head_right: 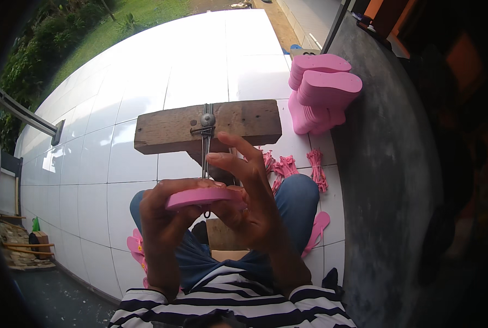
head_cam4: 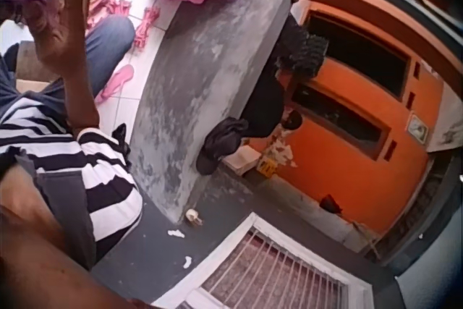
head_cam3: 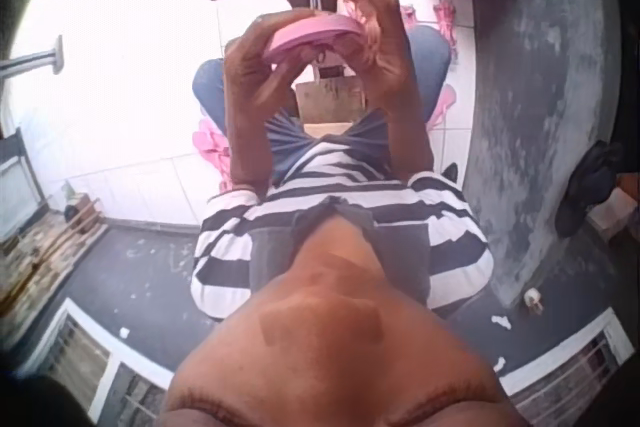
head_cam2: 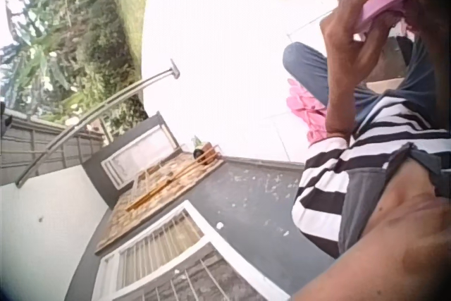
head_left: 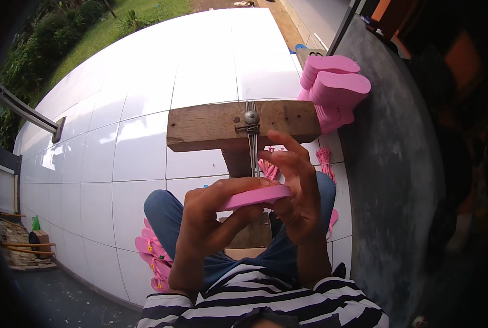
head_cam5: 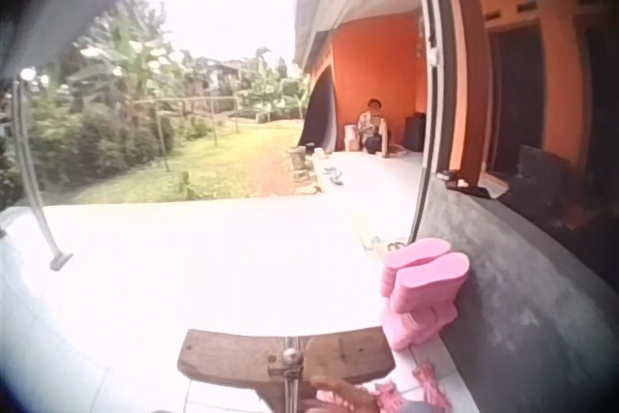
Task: The person assembles flip-flops by hand using a metal fixture. The person places a pink sole onto the metal rod, threads a pink strap through the sole using the fixture, and pulls the strap until it is secured. The person repeats this process for several individual flip-flops and places them onto stacks of finished soles.
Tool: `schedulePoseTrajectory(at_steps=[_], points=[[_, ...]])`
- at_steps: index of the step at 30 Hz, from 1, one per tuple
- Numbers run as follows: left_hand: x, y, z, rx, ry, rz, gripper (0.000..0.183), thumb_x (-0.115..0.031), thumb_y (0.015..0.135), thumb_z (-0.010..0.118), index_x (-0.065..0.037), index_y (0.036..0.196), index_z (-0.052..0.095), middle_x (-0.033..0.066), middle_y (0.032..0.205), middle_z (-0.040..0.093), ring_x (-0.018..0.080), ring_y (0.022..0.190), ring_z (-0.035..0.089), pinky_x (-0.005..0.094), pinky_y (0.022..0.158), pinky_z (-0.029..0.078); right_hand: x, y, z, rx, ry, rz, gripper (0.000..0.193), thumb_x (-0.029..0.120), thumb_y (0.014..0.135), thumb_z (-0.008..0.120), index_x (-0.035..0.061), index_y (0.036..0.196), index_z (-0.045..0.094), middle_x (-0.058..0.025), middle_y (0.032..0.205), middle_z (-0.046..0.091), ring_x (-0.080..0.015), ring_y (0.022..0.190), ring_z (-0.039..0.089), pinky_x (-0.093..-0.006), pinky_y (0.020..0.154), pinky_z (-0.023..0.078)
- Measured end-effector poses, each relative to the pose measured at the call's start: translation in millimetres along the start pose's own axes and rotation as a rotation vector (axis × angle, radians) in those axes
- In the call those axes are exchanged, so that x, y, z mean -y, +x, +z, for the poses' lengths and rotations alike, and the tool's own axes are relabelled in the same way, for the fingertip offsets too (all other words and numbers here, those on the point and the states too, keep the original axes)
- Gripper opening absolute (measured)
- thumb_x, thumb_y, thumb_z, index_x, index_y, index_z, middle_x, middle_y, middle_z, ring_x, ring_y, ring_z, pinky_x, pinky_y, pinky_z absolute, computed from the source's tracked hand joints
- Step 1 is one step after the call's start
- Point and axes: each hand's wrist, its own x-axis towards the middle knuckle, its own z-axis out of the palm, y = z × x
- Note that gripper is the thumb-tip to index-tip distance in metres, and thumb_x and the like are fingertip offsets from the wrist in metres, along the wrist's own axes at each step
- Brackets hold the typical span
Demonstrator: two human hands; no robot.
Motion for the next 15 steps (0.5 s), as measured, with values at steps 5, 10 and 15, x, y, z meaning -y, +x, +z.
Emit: schedulePoseTrajectory(at_steps=[5, 10, 15], points=[[-13.8, 7.5, -6.0, 0.060, 0.051, -0.047, 0.022, -0.010, 0.085, 0.073, -0.001, 0.105, 0.068, 0.0103, 0.086, 0.072, 0.0166, 0.080, 0.073, 0.0272, 0.070, 0.055, -5.0, 14.9, 0.2, 0.199, 0.166, 0.002, 0.050, 0.038, 0.099, 0.056, 0.0027, 0.134, 0.054, -0.0190, 0.135, 0.056, -0.0288, 0.123, 0.056, -0.0395, 0.101, 0.045], [-6.8, -2.8, 16.1, -0.173, 0.224, 0.048, 0.020, -0.012, 0.089, 0.070, -0.001, 0.106, 0.068, 0.0100, 0.081, 0.071, 0.0145, 0.075, 0.070, 0.0272, 0.067, 0.053, -16.8, 1.0, 11.5, 0.018, 0.214, 0.038, 0.040, 0.033, 0.101, 0.054, 0.0024, 0.126, 0.060, -0.0123, 0.115, 0.068, -0.0170, 0.103, 0.065, -0.0311, 0.090, 0.052], [-27.4, -37.7, 26.5, -0.227, 0.345, 0.083, 0.021, -0.014, 0.087, 0.072, 0.000, 0.103, 0.069, 0.0102, 0.078, 0.071, 0.0132, 0.068, 0.069, 0.0256, 0.061, 0.053, 25.5, -35.7, 20.3, -0.053, -0.059, -0.063, 0.036, 0.034, 0.099, 0.057, 0.0028, 0.117, 0.063, -0.0141, 0.105, 0.070, -0.0206, 0.091, 0.070, -0.0326, 0.078, 0.057]])
